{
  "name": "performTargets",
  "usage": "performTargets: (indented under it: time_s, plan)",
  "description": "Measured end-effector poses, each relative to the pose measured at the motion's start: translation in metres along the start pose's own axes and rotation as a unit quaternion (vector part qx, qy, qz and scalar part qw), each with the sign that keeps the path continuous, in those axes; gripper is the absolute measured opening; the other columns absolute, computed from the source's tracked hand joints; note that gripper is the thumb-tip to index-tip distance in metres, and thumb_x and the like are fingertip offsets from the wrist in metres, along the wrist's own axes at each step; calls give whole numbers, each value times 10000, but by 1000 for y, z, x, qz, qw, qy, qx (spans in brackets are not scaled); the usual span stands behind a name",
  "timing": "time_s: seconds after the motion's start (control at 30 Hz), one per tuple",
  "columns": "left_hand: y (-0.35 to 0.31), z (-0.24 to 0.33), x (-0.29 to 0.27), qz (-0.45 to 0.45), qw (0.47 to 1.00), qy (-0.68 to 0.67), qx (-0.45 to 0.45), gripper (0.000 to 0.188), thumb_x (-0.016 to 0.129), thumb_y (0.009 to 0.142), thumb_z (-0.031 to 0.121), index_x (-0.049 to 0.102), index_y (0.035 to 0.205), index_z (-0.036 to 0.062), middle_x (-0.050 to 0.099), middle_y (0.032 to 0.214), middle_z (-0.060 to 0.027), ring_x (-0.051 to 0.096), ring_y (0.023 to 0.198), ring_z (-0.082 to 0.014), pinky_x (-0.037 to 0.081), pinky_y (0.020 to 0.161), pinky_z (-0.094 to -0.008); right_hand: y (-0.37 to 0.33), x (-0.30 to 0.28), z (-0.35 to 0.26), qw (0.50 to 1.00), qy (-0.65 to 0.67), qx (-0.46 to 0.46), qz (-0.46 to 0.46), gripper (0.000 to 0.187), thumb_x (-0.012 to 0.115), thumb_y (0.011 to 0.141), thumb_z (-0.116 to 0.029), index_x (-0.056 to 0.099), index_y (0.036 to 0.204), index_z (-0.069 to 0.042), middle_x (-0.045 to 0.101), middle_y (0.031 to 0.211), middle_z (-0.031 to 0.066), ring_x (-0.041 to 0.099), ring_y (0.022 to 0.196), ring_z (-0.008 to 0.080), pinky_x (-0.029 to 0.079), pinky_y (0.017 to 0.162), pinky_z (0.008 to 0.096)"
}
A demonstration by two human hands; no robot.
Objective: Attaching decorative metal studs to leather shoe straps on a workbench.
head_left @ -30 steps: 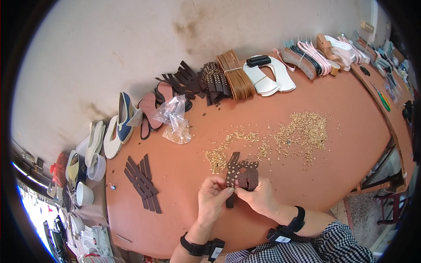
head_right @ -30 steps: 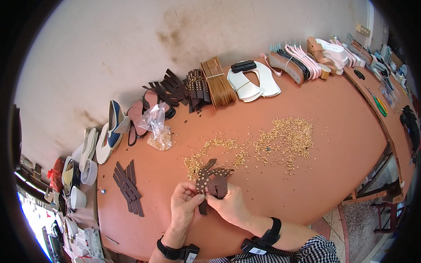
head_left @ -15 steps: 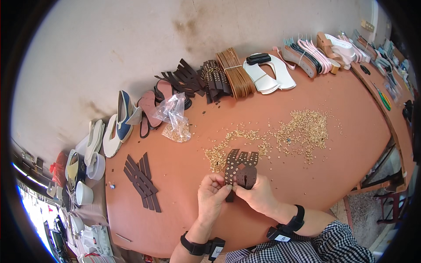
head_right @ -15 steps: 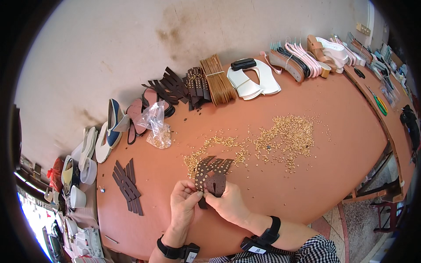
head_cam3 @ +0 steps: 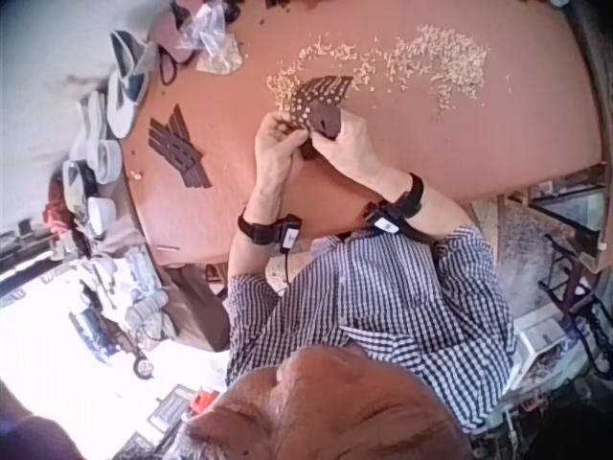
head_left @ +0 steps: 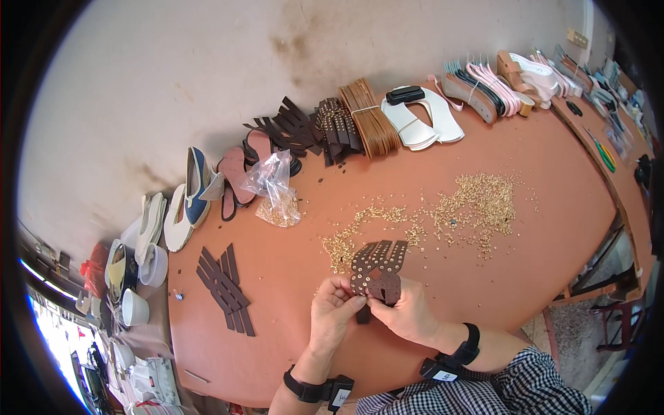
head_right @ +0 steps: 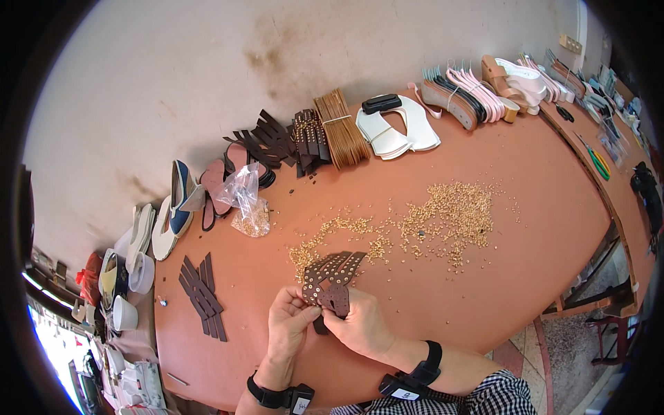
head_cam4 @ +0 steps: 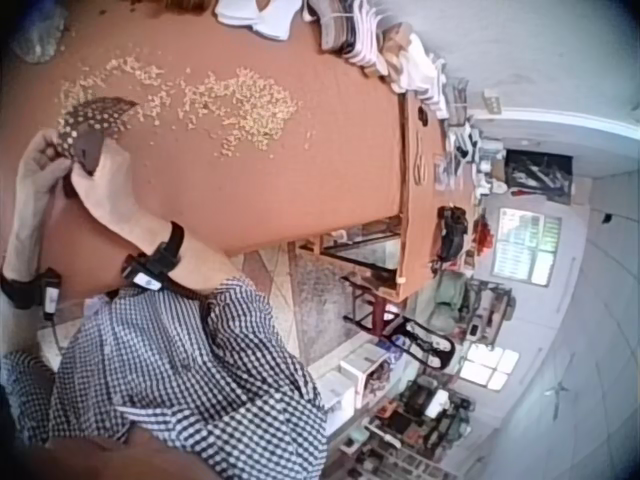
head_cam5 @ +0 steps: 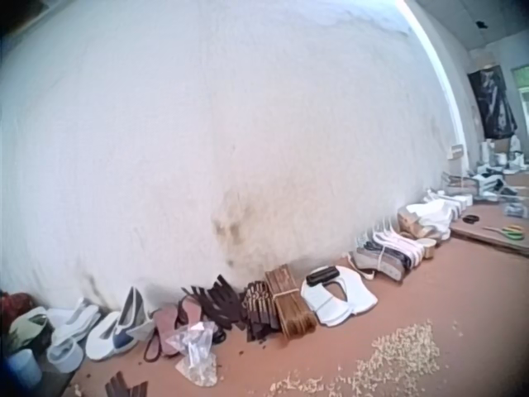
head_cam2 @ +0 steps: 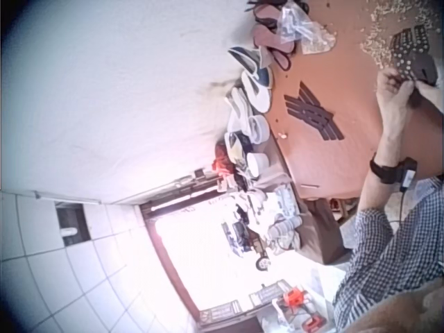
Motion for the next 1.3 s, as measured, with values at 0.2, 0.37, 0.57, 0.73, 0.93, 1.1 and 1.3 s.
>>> performTargets:
  time_s: [0.2,0.37,0.57,0.73,0.93,1.1,1.3]
  plan:
    - [-1,3,-5,27,999,10,30,237,552,776,-138,454,927,15,580,902,-105,583,821,-151,503,762,-259,-1,6,22,985,132,113,-23,72,578,799,-19,602,861,8,613,767,36,589,690,125,467,629,254]
    - [-6,14,0,70,991,99,62,170,544,811,-89,481,941,-1,611,853,-104,597,759,-145,503,730,-248,-1,25,44,866,424,259,-60,112,583,804,9,580,915,-7,586,823,20,546,697,113,446,632,241]
    - [-2,33,-21,106,961,239,94,152,558,832,-10,580,983,-19,618,846,-55,561,748,-87,464,672,-219,-3,24,53,883,369,286,-53,114,593,765,23,568,861,-31,579,808,33,550,679,138,447,605,263]
    - [2,59,-55,167,863,472,70,134,633,730,-11,621,863,-18,610,782,-73,586,709,-128,478,657,-245,0,5,58,864,391,316,23,117,628,742,1,588,842,-45,581,735,32,523,597,131,437,550,256]
    - [5,50,-56,79,802,588,75,120,648,695,46,642,814,28,599,769,-98,571,781,-237,468,699,-325,6,6,42,866,416,278,3,85,639,761,-22,602,834,-44,600,783,32,537,662,131,445,604,270]
    - [9,45,-44,70,772,616,139,95,657,690,91,648,779,57,596,794,-99,553,807,-274,460,701,-360,0,13,47,847,430,313,-19,86,632,773,-28,604,847,-60,600,797,18,539,680,118,436,611,264]
    - [13,42,-30,88,703,692,139,84,662,688,101,616,743,58,554,748,-100,532,800,-290,439,713,-377,-3,13,51,843,431,320,-18,97,626,773,-23,598,853,-71,592,785,8,535,670,106,425,593,256]
Point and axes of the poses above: each hand's wrist, its own y-axis towards the middle knuckle, its own x-axis out of the palm, z = x × y, the point moved 7 cm from there along y, towards the middle knuckle
